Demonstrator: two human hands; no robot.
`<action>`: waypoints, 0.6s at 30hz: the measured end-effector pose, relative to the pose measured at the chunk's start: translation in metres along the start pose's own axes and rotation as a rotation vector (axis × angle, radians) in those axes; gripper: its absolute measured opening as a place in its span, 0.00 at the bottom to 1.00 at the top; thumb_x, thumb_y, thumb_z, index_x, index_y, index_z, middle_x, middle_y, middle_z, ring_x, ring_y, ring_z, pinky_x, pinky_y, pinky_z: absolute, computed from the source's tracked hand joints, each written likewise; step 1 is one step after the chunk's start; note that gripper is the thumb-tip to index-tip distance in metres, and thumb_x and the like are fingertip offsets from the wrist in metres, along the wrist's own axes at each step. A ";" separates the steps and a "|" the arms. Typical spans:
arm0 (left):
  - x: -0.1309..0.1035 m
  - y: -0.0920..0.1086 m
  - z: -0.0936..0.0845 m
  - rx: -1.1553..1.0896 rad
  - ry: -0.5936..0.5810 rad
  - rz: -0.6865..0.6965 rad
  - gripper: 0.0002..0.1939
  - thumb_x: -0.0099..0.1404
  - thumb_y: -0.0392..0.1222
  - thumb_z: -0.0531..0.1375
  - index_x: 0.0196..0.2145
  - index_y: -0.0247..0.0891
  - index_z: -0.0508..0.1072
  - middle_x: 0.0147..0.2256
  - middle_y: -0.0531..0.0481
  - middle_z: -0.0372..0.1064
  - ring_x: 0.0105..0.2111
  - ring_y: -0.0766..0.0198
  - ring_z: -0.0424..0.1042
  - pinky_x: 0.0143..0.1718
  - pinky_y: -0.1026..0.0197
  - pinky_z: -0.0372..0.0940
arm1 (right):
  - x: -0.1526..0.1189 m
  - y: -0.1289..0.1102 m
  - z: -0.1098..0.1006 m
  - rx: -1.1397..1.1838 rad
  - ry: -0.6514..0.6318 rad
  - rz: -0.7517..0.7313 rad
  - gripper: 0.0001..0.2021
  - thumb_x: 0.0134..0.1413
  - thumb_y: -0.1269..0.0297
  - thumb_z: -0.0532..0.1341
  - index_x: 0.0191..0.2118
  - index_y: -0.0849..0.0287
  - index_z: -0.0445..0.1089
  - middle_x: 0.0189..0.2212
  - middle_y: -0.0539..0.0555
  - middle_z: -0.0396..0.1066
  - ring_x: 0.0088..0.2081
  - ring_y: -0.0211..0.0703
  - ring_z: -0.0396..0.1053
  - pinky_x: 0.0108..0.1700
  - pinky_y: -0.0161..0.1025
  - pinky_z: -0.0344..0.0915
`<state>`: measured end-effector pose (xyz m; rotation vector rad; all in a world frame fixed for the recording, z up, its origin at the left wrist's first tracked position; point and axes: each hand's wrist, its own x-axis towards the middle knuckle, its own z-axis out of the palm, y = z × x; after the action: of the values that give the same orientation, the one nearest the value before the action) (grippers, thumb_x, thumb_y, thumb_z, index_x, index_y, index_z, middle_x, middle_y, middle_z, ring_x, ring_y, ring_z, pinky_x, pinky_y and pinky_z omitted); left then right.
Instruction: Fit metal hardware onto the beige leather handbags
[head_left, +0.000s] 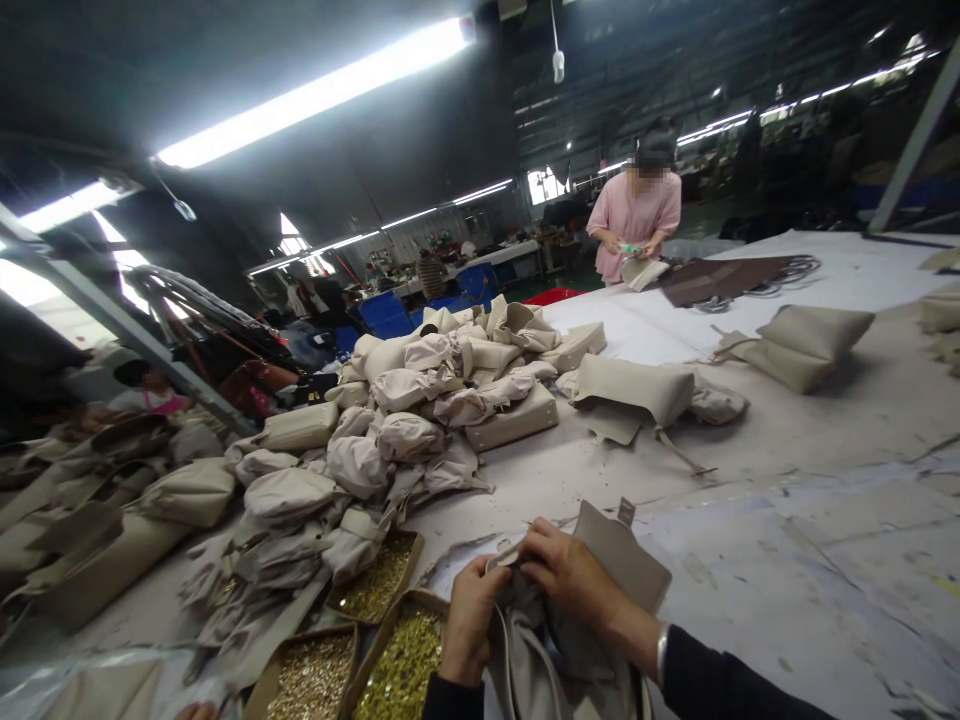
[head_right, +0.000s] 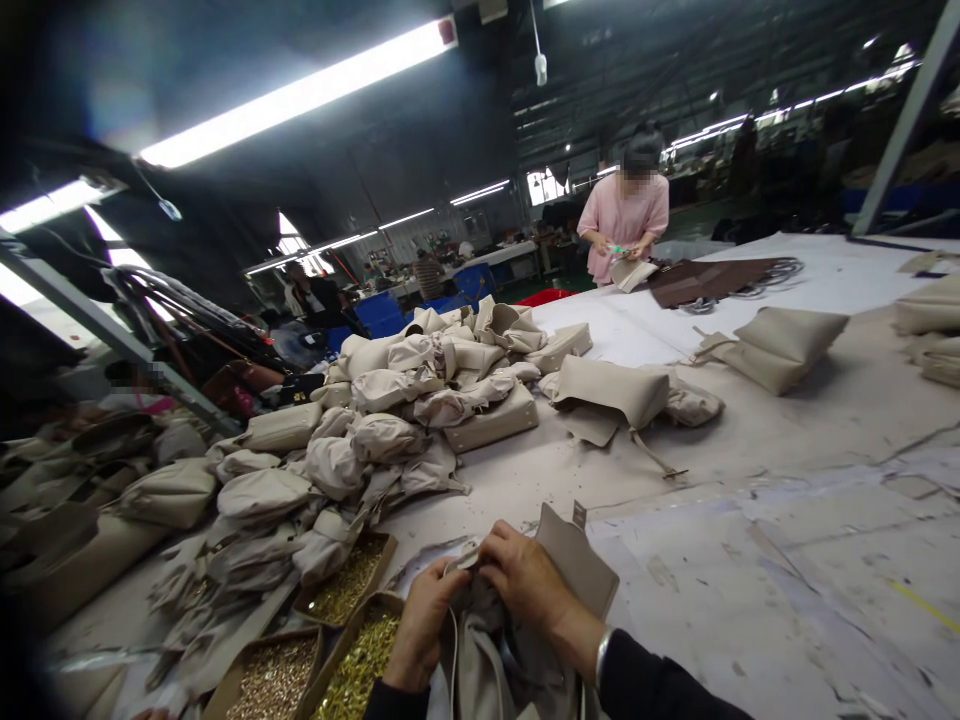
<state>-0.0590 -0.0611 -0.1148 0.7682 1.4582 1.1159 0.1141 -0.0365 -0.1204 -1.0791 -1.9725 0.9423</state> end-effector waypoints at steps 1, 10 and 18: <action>-0.001 0.000 0.001 0.004 -0.004 0.000 0.16 0.42 0.42 0.74 0.28 0.31 0.80 0.24 0.52 0.75 0.27 0.64 0.68 0.30 0.63 0.62 | 0.002 0.000 0.000 0.003 0.007 0.007 0.11 0.57 0.81 0.60 0.36 0.56 0.72 0.39 0.49 0.68 0.40 0.41 0.70 0.43 0.34 0.64; 0.004 -0.006 -0.002 -0.028 -0.016 -0.016 0.18 0.40 0.45 0.76 0.27 0.32 0.79 0.24 0.51 0.74 0.26 0.64 0.68 0.30 0.62 0.61 | 0.004 0.005 0.003 -0.027 -0.001 0.022 0.13 0.51 0.83 0.61 0.36 0.56 0.69 0.40 0.50 0.69 0.42 0.43 0.71 0.45 0.36 0.64; 0.005 -0.010 -0.003 -0.070 -0.067 -0.034 0.19 0.40 0.45 0.75 0.29 0.33 0.79 0.26 0.49 0.76 0.27 0.63 0.70 0.33 0.61 0.63 | 0.008 0.010 0.008 -0.103 0.015 0.036 0.12 0.49 0.82 0.60 0.33 0.56 0.67 0.35 0.49 0.70 0.39 0.42 0.70 0.41 0.34 0.64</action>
<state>-0.0617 -0.0607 -0.1264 0.7229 1.3646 1.0989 0.1081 -0.0275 -0.1309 -1.1790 -2.0142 0.8570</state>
